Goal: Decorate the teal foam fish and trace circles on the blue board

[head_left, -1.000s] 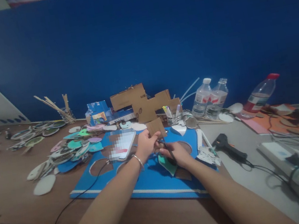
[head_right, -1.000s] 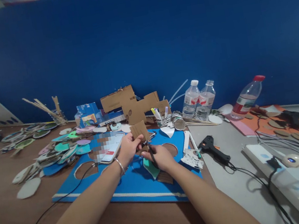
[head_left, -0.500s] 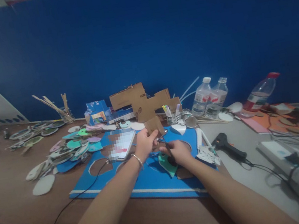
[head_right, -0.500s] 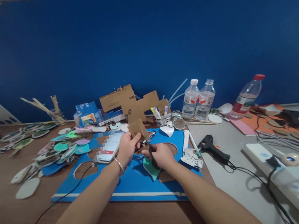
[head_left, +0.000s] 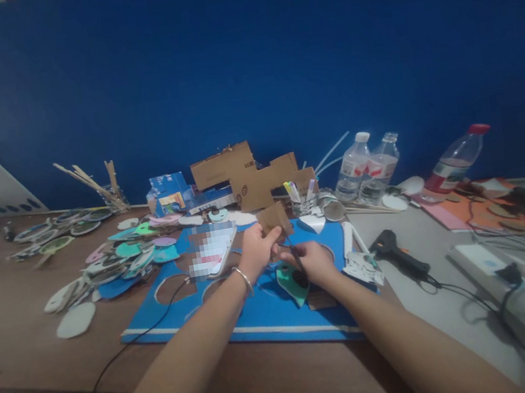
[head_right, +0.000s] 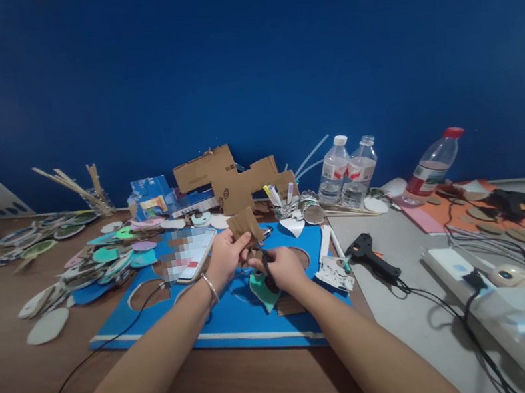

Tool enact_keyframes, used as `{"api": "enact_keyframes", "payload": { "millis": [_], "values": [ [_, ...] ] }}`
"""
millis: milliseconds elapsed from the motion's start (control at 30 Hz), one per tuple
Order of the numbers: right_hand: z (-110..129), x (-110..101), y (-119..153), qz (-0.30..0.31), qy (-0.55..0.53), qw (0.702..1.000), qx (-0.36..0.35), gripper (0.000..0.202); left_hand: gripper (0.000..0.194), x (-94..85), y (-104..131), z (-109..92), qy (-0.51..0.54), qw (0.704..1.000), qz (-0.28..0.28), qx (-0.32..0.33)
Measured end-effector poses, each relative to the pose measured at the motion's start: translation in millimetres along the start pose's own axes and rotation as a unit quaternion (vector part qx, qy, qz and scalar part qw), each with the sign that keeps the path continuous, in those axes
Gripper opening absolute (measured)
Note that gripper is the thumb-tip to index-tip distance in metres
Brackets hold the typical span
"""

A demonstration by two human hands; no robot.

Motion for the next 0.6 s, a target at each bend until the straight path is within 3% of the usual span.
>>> {"api": "enact_keyframes", "payload": {
  "millis": [333,600],
  "values": [
    [0.2,-1.2,-1.0,0.027,-0.056,0.998,-0.025,0.042,0.031,9.2,7.9,-6.9,0.025,0.999,0.02,-0.015],
    [-0.6,-5.3,-0.7,0.003,-0.015,1.0,0.006,0.041,0.03,8.3,7.6,-6.2,0.017,1.0,0.021,-0.003]
  ]
}}
Point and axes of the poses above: each hand's wrist, its own y-axis away from the middle knuckle, its own x-axis out of the palm, z = x × y, the point moved 2 cm from there along -y, towards the middle knuckle, and after that the axes turned 11 degrees about -z, right-handed, at the moved point
